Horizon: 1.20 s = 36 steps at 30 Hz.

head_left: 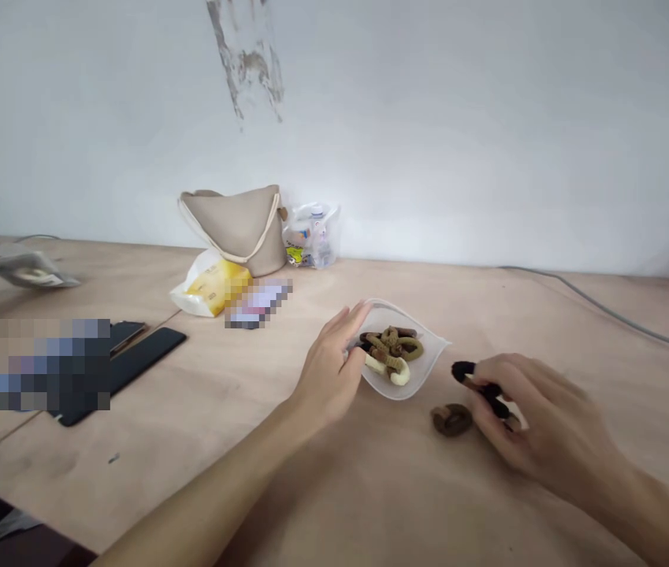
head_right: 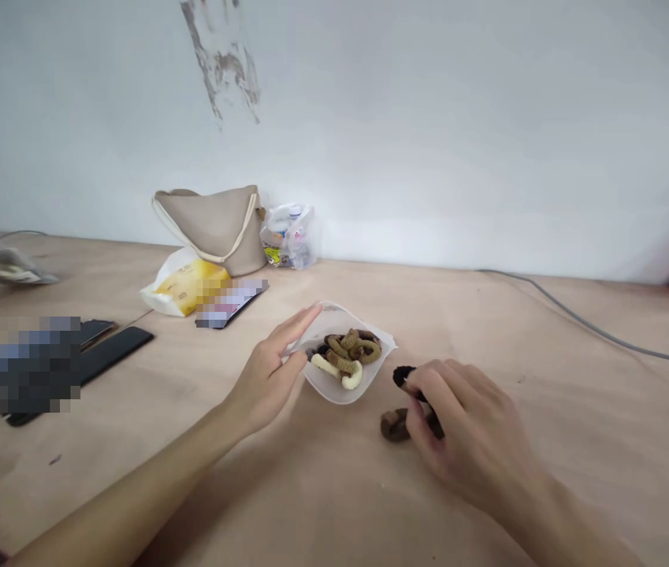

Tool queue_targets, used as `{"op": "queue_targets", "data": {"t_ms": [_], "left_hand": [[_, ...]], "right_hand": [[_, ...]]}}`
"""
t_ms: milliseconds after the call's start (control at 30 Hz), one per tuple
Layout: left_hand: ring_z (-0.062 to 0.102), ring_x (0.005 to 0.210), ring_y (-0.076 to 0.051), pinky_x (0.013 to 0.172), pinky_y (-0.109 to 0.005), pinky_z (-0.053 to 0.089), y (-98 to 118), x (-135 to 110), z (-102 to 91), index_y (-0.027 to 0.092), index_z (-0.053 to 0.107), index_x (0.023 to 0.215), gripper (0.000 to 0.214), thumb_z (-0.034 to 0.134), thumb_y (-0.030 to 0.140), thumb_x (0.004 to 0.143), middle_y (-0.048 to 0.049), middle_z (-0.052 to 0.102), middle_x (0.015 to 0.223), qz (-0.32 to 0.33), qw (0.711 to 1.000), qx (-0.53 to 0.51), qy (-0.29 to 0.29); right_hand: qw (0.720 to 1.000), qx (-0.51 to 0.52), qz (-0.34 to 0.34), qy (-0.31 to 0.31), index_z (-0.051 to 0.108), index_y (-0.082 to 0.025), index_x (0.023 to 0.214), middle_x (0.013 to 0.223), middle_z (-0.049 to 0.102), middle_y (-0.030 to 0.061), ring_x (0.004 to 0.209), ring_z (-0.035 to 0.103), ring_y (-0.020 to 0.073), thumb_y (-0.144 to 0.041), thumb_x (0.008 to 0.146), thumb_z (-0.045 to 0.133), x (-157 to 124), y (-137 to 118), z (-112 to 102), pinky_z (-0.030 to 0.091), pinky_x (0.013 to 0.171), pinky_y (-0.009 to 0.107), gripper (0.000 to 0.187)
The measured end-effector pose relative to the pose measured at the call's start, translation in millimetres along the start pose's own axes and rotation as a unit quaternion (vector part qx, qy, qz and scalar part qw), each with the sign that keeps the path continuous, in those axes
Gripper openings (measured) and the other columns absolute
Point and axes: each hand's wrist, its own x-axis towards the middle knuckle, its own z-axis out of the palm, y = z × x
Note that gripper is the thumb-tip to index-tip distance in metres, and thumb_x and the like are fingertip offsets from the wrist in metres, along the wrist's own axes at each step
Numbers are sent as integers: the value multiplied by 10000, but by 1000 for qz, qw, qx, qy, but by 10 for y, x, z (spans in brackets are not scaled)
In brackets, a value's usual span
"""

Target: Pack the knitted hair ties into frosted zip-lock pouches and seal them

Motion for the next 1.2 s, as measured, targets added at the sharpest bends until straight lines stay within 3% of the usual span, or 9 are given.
{"op": "queue_targets", "data": {"t_ms": [133,233,367,500,633,733,933,1067,1200], "left_hand": [[301,1358,-187,1141,-393,231,32,-17,11,221,421,1361,612,347,72,772,37,410,1429,6,1000,-16,-2],[303,1358,-185,1134,-386,247,36,-21,14,212,417,1363,598,351,88,782,28,399,1437,-1,1000,-25,-2],[315,1353,-184,1132,-381,249,15,-14,18,242,425,1357,609,356,80,774,40,412,1428,4,1000,-27,-1],[324,1348,-188,1131,-372,251,12,-14,26,237,426,1358,615,359,77,768,29,416,1427,2,1000,-30,3],[322,1349,-185,1129,-373,255,13,-17,31,239,421,1361,608,350,80,778,30,416,1428,1,1000,-27,-4],[330,1344,-187,1133,-377,246,16,-17,31,230,429,1356,609,357,78,771,25,418,1426,11,1000,-27,-4],[325,1346,-184,1128,-370,258,30,-20,19,222,438,1350,595,362,95,774,25,420,1425,-6,999,-34,-1],[321,1349,-182,1130,-364,250,17,-20,21,241,425,1357,602,358,91,778,36,416,1427,-2,999,-33,-3],[332,1343,-181,1133,-357,242,5,-13,26,235,424,1358,605,357,87,775,34,421,1424,4,999,-35,1]], "right_hand": [[994,20,-100,42,547,-220,911,968,673,48,757,615,167,-62,789,540,257,-97,-86,463,688,313,199],[998,24,-63,6,565,-226,1004,1036,666,47,807,630,175,-105,852,478,372,-55,-102,478,709,326,212],[998,55,5,-33,592,-238,935,760,654,10,629,595,143,-168,862,486,136,27,-72,463,549,266,147],[986,19,-99,-133,609,-228,900,739,652,8,625,578,159,-156,864,459,-167,-62,67,442,549,297,170],[983,40,-161,-82,597,-195,839,821,670,29,666,585,155,-89,864,413,-199,-227,10,457,627,320,213],[980,50,-191,-6,594,-167,1001,1004,672,83,884,616,203,-62,861,418,-42,-310,-117,464,790,359,248],[995,7,-96,4,611,-203,976,973,685,65,792,642,192,-76,833,492,178,-154,-95,506,699,341,225],[998,10,68,11,613,-233,939,782,677,26,611,623,151,-260,878,486,-182,156,-145,496,480,256,144],[985,-1,151,-79,617,-283,971,610,618,-32,398,533,111,-442,847,522,-588,308,-203,439,322,207,223]]}}
